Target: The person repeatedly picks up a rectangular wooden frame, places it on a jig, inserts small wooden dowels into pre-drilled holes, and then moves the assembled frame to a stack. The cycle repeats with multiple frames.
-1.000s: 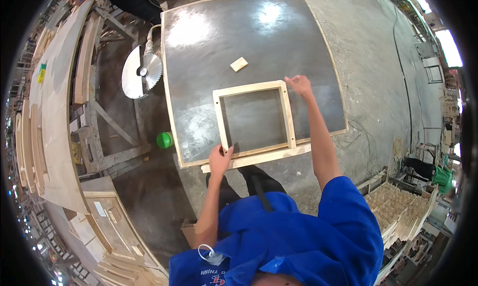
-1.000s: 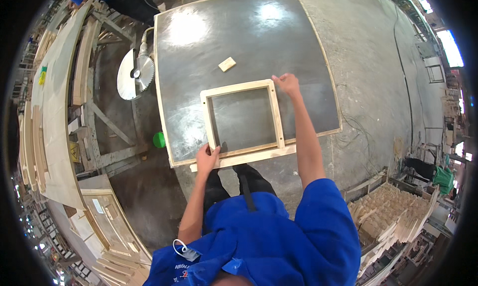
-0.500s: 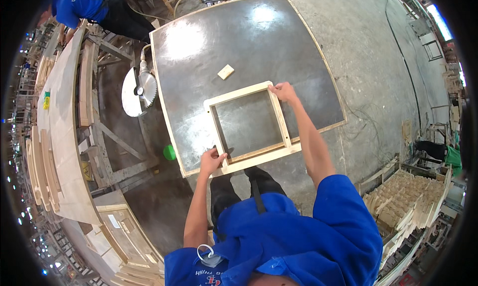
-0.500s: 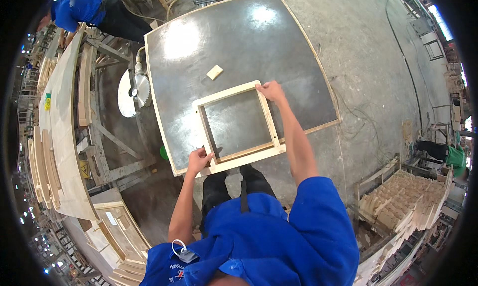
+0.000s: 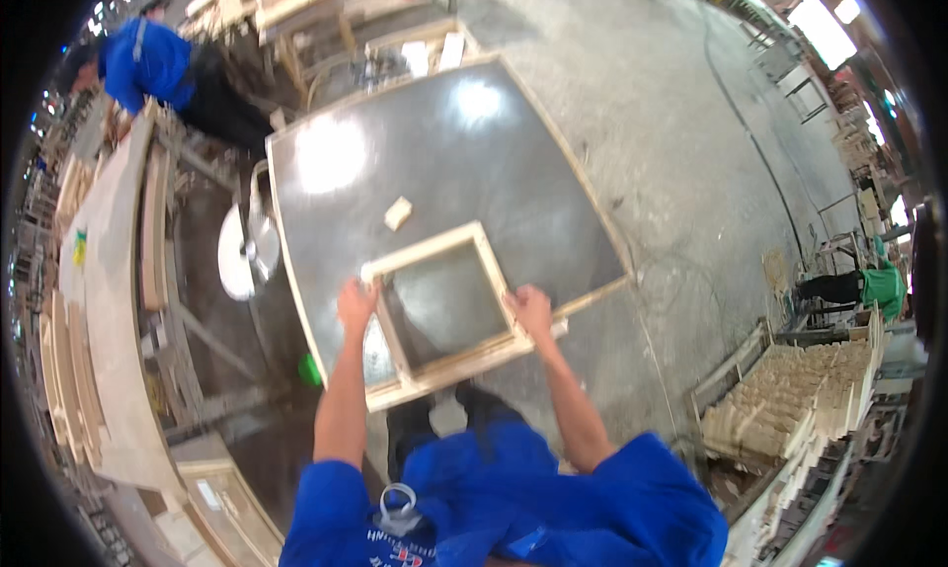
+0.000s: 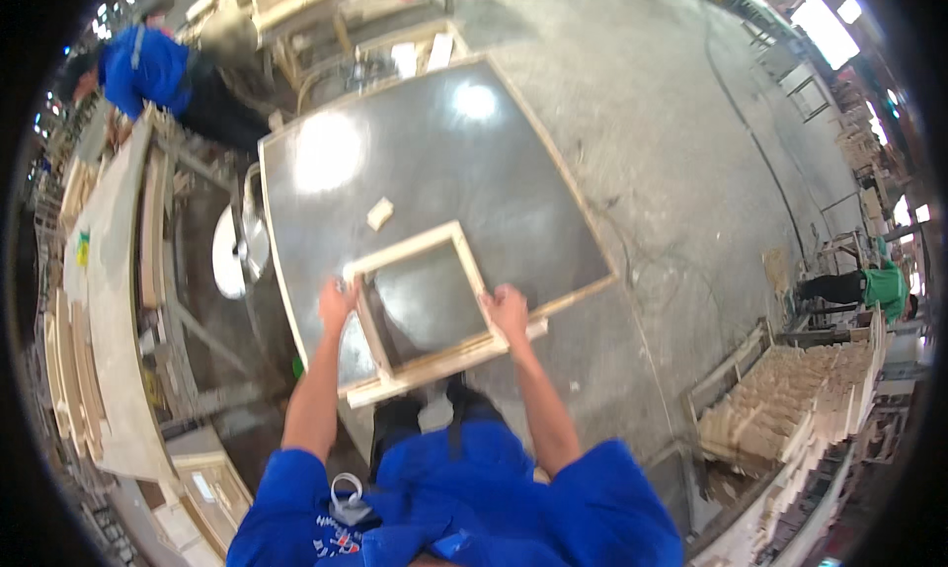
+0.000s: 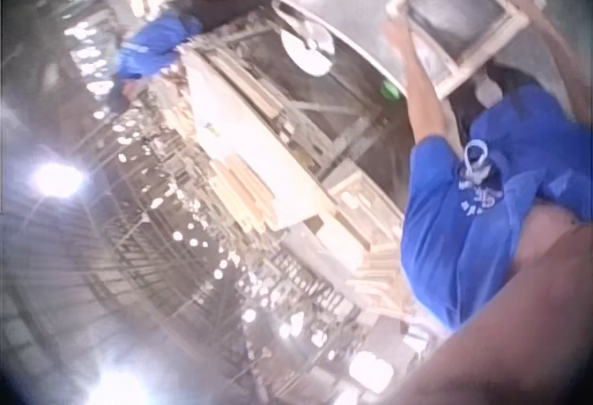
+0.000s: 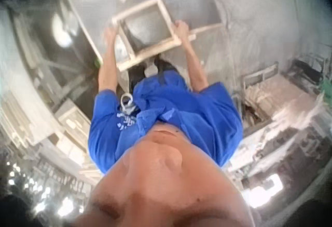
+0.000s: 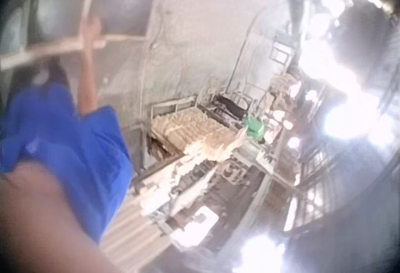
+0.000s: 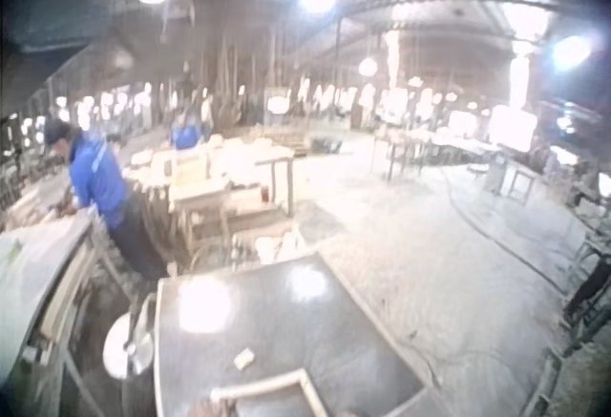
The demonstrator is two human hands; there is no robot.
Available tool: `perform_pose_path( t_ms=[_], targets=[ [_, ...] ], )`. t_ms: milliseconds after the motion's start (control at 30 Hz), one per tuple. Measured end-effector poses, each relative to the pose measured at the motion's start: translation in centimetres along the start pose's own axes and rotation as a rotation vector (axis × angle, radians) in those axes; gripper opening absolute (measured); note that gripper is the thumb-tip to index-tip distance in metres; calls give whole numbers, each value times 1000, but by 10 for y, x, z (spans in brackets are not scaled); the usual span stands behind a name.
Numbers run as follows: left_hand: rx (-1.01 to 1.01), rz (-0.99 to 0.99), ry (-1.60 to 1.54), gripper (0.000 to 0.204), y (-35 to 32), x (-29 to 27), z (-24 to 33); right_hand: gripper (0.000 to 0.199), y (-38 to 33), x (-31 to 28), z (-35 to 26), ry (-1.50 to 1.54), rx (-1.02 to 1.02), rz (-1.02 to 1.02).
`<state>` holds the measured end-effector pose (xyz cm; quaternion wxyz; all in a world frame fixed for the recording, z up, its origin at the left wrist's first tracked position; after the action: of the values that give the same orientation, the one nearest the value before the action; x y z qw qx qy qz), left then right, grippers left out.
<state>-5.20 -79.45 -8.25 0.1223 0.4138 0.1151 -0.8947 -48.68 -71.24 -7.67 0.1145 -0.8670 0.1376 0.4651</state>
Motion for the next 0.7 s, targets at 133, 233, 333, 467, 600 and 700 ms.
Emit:
perform_pose_path(
  t_ms=[133,233,333,467,600,700],
  targets=[
    [428,-326,-23,64,-126,43,125,19,-55,-38,-10,496,-42,156],
    [665,-661,111,60,-232,103,140,32,-120,-21,4,265,-74,-101],
    [632,-693,81,44,-246,160,120,40,-195,-10,50,11,-68,-442],
    [647,-625,-185,38,-245,80,147,41,-254,30,119,-76,73,-574],
    [583,-454,-504,41,-227,-97,167,59,-284,63,26,364,269,-861],
    [497,-146,-839,42,-198,-223,115,69,-301,78,-121,763,387,-1071]
  ],
)
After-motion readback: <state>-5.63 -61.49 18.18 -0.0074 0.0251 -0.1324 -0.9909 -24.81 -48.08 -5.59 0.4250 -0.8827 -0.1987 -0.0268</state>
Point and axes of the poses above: each hand's wrist, its own y-axis towards the middle knuckle, its own x-axis out of the palm, z = x × y, the point moved 9 cm from there along y, towards the middle knuckle, and after that the axes turned 10 degrees about -y, right-handed, at the moved point
